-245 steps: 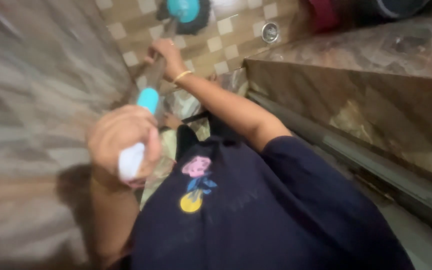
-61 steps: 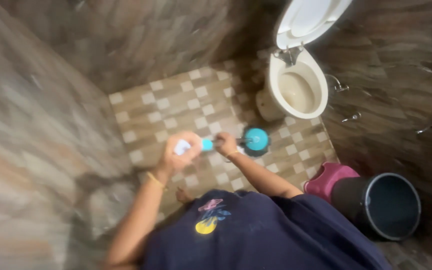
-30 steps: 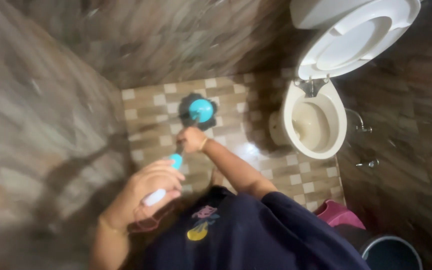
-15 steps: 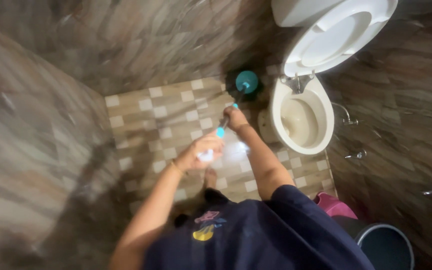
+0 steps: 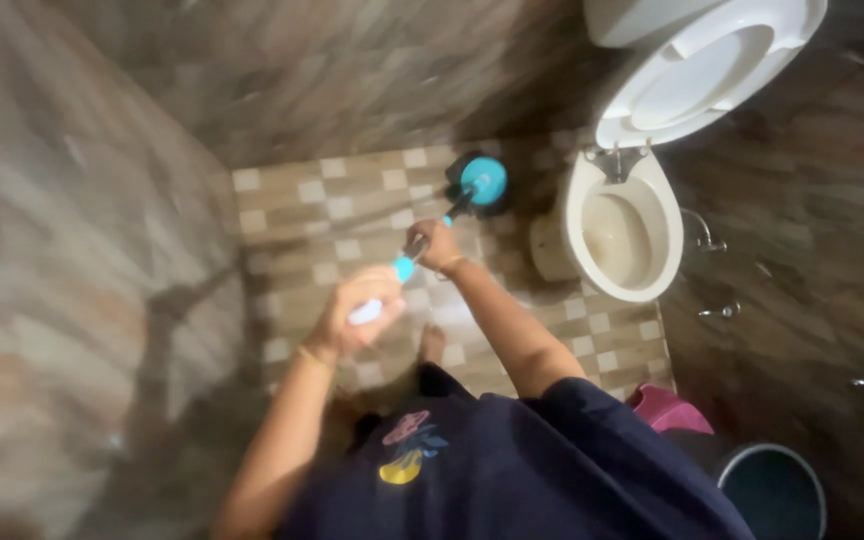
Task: The person mops the checkered tile floor of a small bathroom using a long-handled spin mop, pushing and pulling the mop head across the floor around the toilet and along the walls. Near the end, the person carries the mop to a bucket in an adjacent area and dips the mop head into it.
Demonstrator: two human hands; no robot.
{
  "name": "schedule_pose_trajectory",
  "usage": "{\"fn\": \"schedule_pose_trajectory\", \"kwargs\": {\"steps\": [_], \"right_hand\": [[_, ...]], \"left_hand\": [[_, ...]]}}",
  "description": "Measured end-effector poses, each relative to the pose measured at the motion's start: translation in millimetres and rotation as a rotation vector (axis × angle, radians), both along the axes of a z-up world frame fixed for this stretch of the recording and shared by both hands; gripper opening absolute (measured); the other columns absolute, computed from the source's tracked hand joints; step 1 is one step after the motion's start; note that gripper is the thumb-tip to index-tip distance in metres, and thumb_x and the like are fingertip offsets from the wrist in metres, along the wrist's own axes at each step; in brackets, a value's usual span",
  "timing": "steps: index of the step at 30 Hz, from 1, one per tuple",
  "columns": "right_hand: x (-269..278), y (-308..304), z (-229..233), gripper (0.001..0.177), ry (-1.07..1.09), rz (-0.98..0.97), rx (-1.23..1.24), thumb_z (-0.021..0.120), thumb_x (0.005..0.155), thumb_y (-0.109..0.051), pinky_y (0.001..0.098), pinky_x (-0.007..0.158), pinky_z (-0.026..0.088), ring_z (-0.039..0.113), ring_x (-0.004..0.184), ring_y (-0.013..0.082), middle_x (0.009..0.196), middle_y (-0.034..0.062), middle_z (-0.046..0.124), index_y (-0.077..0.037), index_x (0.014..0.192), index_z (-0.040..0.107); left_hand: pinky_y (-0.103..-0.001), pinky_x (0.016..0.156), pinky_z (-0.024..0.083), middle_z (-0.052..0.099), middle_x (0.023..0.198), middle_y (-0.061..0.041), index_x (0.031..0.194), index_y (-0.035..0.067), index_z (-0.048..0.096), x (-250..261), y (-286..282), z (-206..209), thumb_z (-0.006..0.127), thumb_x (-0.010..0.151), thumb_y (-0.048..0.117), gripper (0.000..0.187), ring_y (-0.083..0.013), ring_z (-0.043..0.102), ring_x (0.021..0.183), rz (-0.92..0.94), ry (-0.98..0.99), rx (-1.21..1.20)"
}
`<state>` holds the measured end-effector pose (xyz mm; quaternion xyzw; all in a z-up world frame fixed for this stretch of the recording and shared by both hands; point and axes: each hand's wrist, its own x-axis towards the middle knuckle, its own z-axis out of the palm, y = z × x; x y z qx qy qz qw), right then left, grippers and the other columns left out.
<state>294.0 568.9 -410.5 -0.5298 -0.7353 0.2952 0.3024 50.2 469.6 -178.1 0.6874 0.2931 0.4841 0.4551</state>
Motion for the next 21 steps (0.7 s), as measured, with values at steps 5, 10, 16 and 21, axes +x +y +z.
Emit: {"fn": "schedule_pose_trajectory", "kwargs": {"steps": [5,10,16,21], "right_hand": [[-84,-26,2,0.007,0.117,0.166,0.075,0.074,0.072,-0.015,0.0447,0.081,0.054,0.068,0.085,0.0343,0.084,0.01,0.072,-0.014,0.078,0.07],[-173,-73,20,0.011,0.161,0.271,0.153,0.074,0.071,-0.016,0.0461,0.077,0.053,0.066,0.08,0.0356,0.081,0.0109,0.07,-0.011,0.08,0.069],[-237,-131,32,0.023,0.161,0.439,-0.006,0.078,0.075,-0.025,0.0463,0.07,0.052,0.065,0.076,0.0388,0.078,0.0161,0.067,-0.006,0.079,0.065],[-256,-168,11,0.02,0.182,0.719,-0.045,0.066,0.068,-0.017,0.0473,0.073,0.054,0.066,0.081,0.0413,0.084,0.0193,0.068,-0.006,0.084,0.068]], "left_hand": [[-0.04,0.095,0.055,0.072,0.094,-0.013,0.086,0.002,0.069,-67,-40,72,0.078,0.082,0.003,0.01,-0.0307,0.07,0.1,0.063,0.062,0.024],[-0.04,0.089,0.055,0.07,0.091,-0.014,0.084,0.001,0.067,-118,-91,130,0.079,0.077,0.002,0.014,-0.0326,0.07,0.095,0.158,0.157,0.103],[-0.041,0.068,0.052,0.064,0.077,-0.013,0.075,0.002,0.062,-159,-141,180,0.082,0.072,0.002,0.02,-0.0343,0.066,0.074,0.055,0.268,0.248],[-0.039,0.068,0.055,0.068,0.078,-0.013,0.077,0.002,0.064,-164,-189,200,0.083,0.07,0.005,0.021,-0.0332,0.07,0.075,0.088,0.353,0.248]]}}
